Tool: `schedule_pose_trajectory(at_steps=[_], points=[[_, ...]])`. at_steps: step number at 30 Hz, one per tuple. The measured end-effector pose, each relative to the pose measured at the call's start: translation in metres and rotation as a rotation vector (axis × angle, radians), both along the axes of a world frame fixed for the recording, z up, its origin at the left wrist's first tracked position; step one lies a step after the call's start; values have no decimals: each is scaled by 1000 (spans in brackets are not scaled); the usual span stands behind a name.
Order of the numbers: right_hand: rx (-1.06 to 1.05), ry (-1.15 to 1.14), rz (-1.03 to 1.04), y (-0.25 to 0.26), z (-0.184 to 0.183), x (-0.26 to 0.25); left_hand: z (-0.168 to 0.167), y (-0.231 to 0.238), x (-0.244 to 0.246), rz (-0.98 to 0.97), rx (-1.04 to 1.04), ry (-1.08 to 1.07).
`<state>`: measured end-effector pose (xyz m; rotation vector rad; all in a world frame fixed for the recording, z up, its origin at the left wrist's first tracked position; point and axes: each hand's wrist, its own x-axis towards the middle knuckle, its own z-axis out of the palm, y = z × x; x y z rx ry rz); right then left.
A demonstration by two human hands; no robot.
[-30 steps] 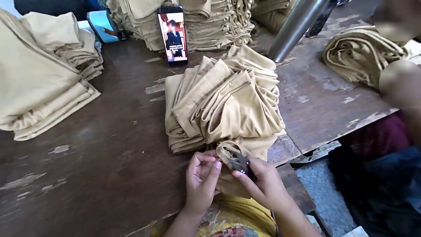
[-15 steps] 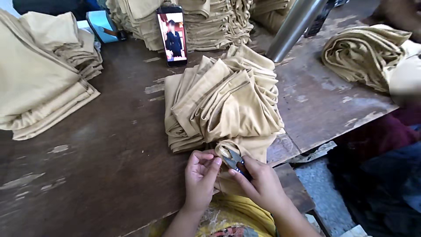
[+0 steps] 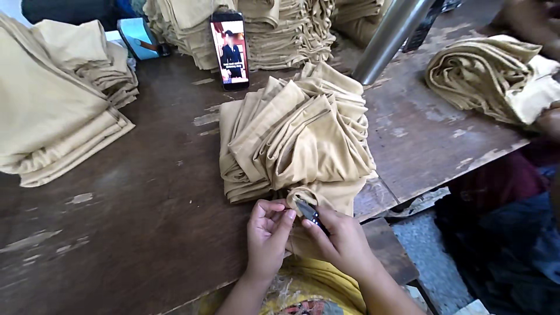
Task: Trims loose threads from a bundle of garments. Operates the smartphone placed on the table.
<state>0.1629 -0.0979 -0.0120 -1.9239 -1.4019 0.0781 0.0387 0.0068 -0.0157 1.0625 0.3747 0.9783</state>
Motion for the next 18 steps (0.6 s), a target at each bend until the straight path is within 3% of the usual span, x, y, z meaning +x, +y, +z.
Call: schedule_pose_trajectory(at_steps=[5, 10, 13, 18], points=[[12, 116, 37, -3, 2, 5, 2, 0, 0, -27, -62, -38], [374, 294, 103, 9, 3, 3, 4, 0, 1, -10, -68, 17], [470, 251, 111, 21, 5, 3, 3, -1, 1, -8, -43, 18], [443, 138, 128, 28, 11, 5, 1, -1, 1, -9, 56, 24]])
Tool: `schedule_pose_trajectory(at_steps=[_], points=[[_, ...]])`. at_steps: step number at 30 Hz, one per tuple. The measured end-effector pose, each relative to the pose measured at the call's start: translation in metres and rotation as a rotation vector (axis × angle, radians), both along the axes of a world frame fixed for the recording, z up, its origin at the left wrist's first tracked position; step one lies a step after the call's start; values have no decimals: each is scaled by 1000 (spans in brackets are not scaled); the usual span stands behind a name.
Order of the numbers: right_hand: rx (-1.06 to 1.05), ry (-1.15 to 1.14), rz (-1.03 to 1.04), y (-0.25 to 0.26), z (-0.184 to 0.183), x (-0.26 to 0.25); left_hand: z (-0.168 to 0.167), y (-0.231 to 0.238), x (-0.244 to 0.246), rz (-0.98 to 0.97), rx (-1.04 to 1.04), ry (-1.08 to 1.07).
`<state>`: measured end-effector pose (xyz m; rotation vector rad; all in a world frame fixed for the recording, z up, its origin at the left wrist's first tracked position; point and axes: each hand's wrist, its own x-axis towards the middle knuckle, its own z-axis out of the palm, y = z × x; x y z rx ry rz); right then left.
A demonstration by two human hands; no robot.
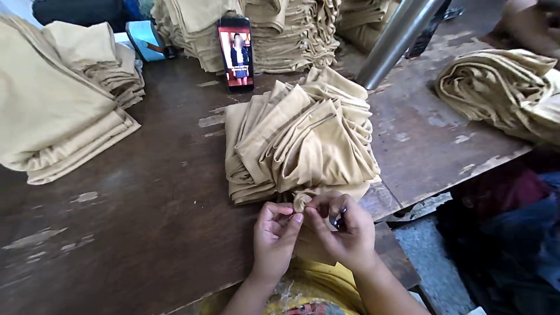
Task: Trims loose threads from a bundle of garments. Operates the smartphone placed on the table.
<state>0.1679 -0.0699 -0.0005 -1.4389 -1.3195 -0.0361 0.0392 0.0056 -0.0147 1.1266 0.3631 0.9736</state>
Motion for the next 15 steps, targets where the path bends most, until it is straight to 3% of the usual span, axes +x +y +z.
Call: schedule_pose_trajectory(at_steps=[4, 9, 10, 13, 15], points=[[-17, 26, 104, -11, 7, -2, 1, 0, -1, 5, -13, 28], [-15, 347, 559, -41, 23, -5, 0, 1, 0, 0, 27, 35], [-45, 287, 504, -42, 23, -2, 1, 0, 0, 5, 33, 44], [-164, -16, 17, -30, 6, 13, 3, -2, 1, 38, 61, 96], [-272, -125, -187, -21, -9, 25, 4, -1, -2, 52, 117, 104]])
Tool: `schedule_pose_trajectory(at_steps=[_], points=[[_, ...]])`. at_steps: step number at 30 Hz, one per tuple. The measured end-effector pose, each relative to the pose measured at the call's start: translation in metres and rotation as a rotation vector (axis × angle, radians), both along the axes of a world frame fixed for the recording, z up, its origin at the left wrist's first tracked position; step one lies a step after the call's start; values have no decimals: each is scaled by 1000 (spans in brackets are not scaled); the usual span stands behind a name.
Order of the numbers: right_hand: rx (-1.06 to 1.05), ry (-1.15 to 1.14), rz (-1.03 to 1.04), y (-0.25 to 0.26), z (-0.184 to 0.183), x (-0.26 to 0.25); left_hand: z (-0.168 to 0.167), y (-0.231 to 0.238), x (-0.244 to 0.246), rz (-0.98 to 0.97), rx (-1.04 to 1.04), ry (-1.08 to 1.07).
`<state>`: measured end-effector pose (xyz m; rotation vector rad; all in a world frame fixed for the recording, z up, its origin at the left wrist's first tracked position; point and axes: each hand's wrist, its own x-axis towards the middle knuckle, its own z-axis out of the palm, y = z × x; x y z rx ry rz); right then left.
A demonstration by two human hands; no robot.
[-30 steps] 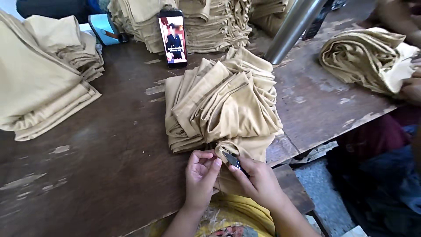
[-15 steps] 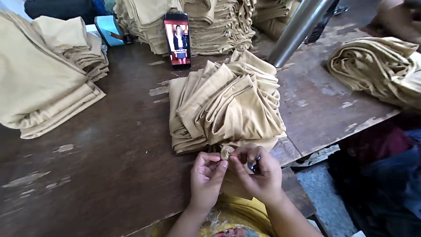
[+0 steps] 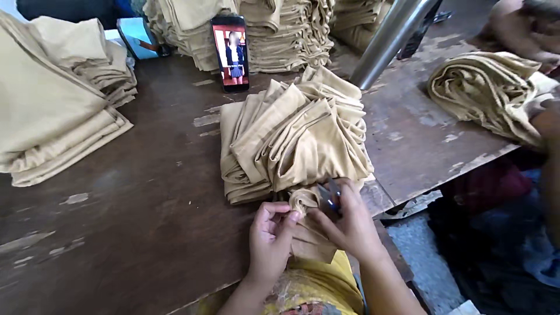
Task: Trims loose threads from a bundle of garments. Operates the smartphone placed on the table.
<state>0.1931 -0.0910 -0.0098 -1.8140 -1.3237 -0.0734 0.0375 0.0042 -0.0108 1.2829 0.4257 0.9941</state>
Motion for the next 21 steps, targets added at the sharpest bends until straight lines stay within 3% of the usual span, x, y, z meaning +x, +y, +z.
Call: schedule_pose_trajectory(at_steps=[2, 6, 9, 12, 16, 21], points=[[41, 68, 56, -4, -6, 9, 0, 4, -4, 9, 129, 27], [273, 378, 357, -31, 4, 16, 4, 18, -20, 10, 506, 241], [42, 196, 243, -41, 0, 18, 10, 22, -23, -97, 530, 430], [-271, -40, 180, -35, -3, 6, 9, 21, -21, -127, 431, 474], [-339, -220, 164, -30, -4, -2, 8, 18, -20, -48, 427, 466], [-370, -286, 142, -27, -3, -7, 7, 15, -19, 84, 629, 418]])
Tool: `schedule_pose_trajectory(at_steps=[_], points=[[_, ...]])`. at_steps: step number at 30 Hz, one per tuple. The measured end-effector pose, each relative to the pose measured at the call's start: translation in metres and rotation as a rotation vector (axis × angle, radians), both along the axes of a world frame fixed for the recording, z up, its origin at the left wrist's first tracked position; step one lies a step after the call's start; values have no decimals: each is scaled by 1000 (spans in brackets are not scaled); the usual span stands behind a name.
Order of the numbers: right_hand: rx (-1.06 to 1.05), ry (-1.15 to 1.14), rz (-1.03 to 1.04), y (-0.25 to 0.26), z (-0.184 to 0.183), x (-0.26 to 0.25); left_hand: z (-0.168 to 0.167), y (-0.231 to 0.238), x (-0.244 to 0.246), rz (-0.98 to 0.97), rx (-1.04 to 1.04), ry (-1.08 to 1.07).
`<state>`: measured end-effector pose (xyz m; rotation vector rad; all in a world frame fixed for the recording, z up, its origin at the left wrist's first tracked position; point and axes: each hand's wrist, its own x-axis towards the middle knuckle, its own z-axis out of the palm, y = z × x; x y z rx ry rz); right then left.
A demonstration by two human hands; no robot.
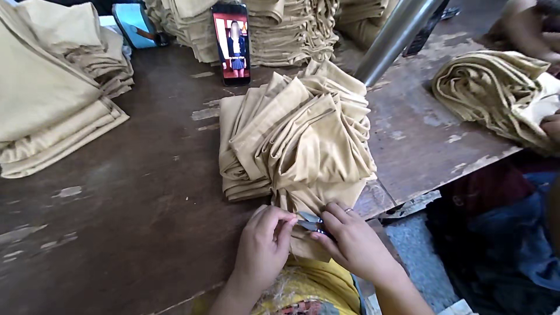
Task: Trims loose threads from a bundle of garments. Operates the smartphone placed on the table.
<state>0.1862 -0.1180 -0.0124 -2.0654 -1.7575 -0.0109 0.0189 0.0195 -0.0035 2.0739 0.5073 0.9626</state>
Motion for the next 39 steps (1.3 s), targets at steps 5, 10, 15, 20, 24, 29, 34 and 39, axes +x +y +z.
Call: schedule_pose_trajectory(at_steps=[5, 10, 15, 20, 24, 29, 34, 39], points=[[29, 47, -22, 3, 0, -1, 0, 5, -6, -165, -60, -62], [171, 329, -16, -6, -1, 15, 8, 10, -9, -142, 25, 118], [261, 336, -35, -5, -7, 18, -2, -4, 12, -18, 164, 266], [380, 711, -50, -5, -15, 35, 18, 9, -18, -406, 180, 205], [368, 879, 25, -2, -17, 47, 39, 11, -38, -933, 36, 429], [402, 821, 24, -4, -12, 36, 41, -3, -16, -405, 155, 299], [495, 422, -16, -3, -1, 6, 25, -5, 31, 108, 193, 357], [641, 364, -125, -16, 26, 45, 40, 16, 25, -222, -517, -129]])
